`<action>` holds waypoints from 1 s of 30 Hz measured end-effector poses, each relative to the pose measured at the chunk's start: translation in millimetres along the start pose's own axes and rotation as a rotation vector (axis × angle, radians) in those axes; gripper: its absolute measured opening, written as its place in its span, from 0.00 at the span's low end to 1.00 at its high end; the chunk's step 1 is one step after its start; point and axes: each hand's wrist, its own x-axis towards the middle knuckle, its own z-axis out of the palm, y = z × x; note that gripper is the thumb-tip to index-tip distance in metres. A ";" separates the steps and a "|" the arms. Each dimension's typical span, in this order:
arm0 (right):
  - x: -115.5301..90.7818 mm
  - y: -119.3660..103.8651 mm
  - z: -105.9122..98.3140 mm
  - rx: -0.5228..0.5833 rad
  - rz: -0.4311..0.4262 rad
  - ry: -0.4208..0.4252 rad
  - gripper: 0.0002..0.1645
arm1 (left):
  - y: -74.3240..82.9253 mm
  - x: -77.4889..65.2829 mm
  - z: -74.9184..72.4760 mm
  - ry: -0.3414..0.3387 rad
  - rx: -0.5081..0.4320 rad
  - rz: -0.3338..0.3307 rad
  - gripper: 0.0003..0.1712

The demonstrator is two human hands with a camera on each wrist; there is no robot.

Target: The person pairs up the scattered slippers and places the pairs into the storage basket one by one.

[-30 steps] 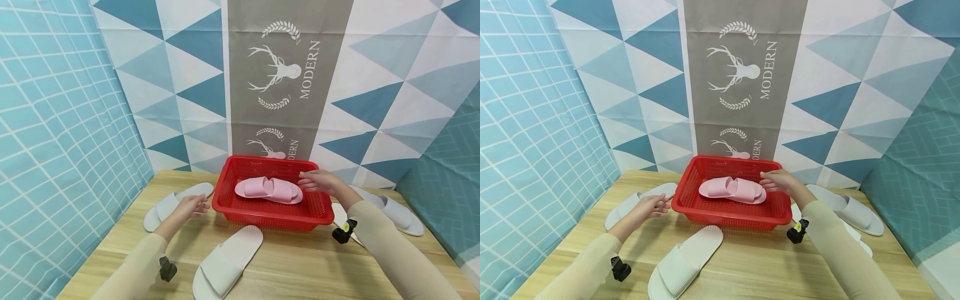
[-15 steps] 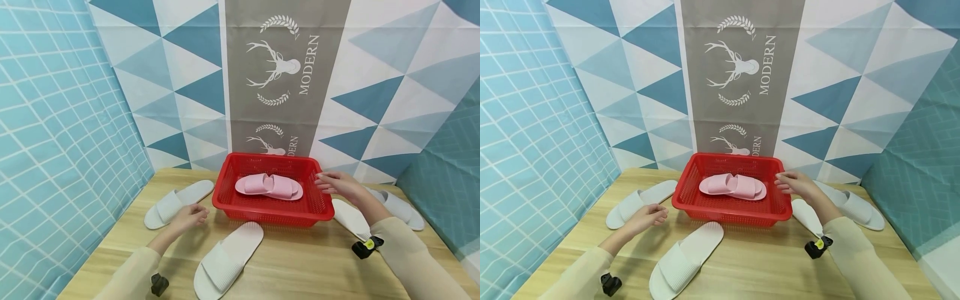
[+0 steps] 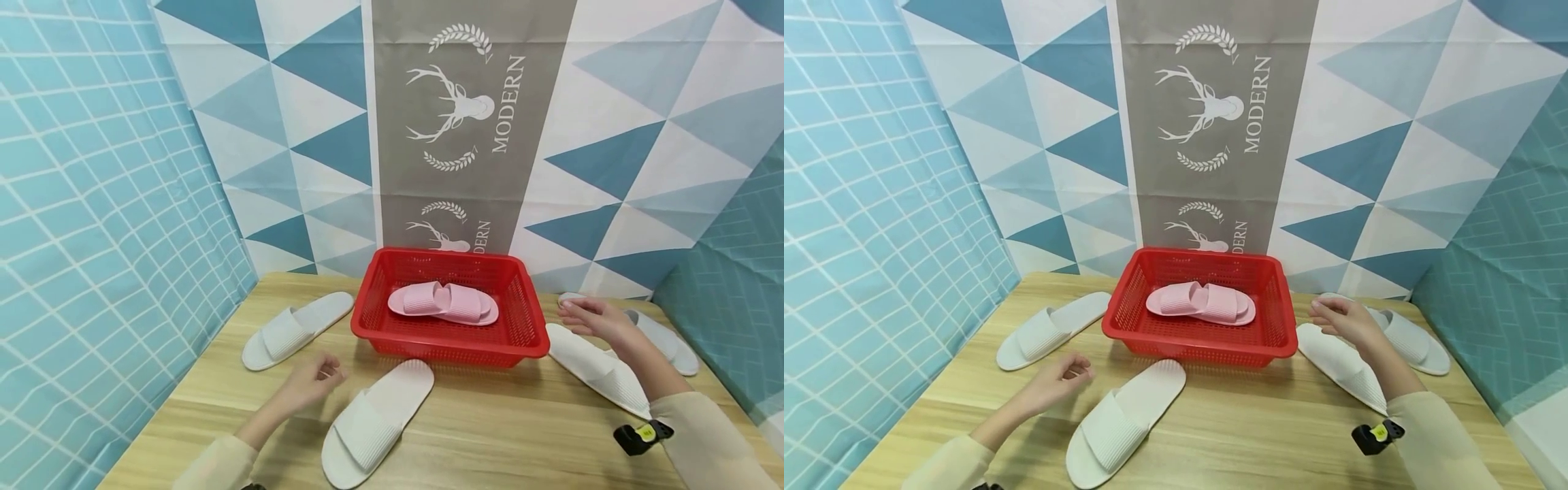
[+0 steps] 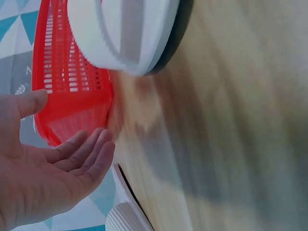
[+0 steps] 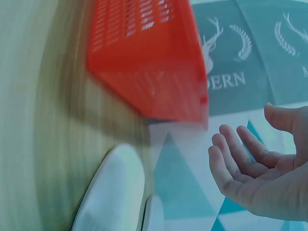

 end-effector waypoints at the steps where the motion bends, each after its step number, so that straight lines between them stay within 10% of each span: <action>1: -2.3 3.5 -1.5 -0.006 0.015 0.005 0.44 | 0.3 -2.5 1.9 -0.004 0.007 -0.003 0.21; 30: -25.1 89.2 -24.9 -0.530 0.046 0.163 0.48 | 23.6 -38.8 41.5 -0.120 0.224 0.098 0.44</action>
